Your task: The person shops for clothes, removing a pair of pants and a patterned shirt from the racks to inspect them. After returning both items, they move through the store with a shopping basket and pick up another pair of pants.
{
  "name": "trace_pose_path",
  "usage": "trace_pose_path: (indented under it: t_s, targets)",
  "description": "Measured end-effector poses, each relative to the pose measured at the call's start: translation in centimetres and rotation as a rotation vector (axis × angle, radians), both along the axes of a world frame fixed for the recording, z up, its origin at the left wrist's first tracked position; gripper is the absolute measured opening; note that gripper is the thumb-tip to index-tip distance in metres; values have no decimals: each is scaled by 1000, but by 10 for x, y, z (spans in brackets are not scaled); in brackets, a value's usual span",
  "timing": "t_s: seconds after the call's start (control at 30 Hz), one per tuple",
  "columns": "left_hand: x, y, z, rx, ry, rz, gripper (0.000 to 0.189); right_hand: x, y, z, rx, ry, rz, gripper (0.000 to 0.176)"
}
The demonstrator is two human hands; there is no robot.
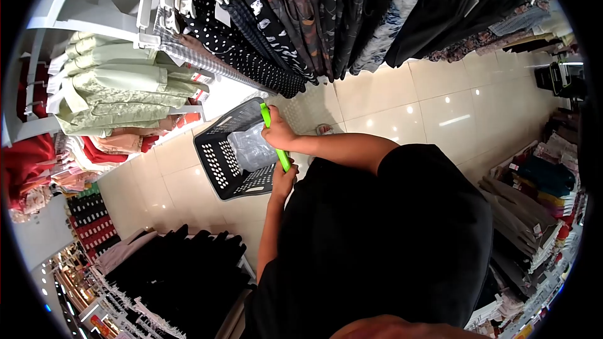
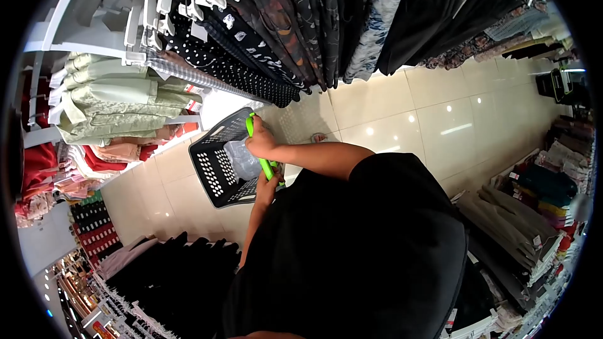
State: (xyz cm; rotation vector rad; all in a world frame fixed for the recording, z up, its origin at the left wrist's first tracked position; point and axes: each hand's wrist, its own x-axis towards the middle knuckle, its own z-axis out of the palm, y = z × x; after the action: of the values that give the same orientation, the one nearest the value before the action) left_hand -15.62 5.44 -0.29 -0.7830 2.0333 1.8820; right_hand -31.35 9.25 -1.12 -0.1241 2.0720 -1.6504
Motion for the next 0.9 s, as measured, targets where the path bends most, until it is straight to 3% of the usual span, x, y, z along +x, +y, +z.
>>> trace_pose_path:
  t_s: [0.33, 0.47, 0.57, 0.7, 0.8, 0.9]
  targets:
    - [27, 17, -2, -147, 32, 44, 28, 20, 29, 15, 120, 30, 39, 69]
    - [48, 27, -7, -310, 25, 66, 26, 46, 42, 7, 91, 91, -69, 70]
    - [65, 40, -9, -298, 50, 91, 27, 62, 60, 3, 33, -68, -116, 69]
    - [74, 59, -4, -338, 73, 14, 26, 79, 92, -18, -1, 46, -163, 61]
    - [83, 82, -7, -347, 144, -16, 27, 88, 122, -17, 64, 98, -203, 53]
    - [85, 102, -9, -251, 31, -81, 23, 94, 151, -13, 230, 55, -193, 56]
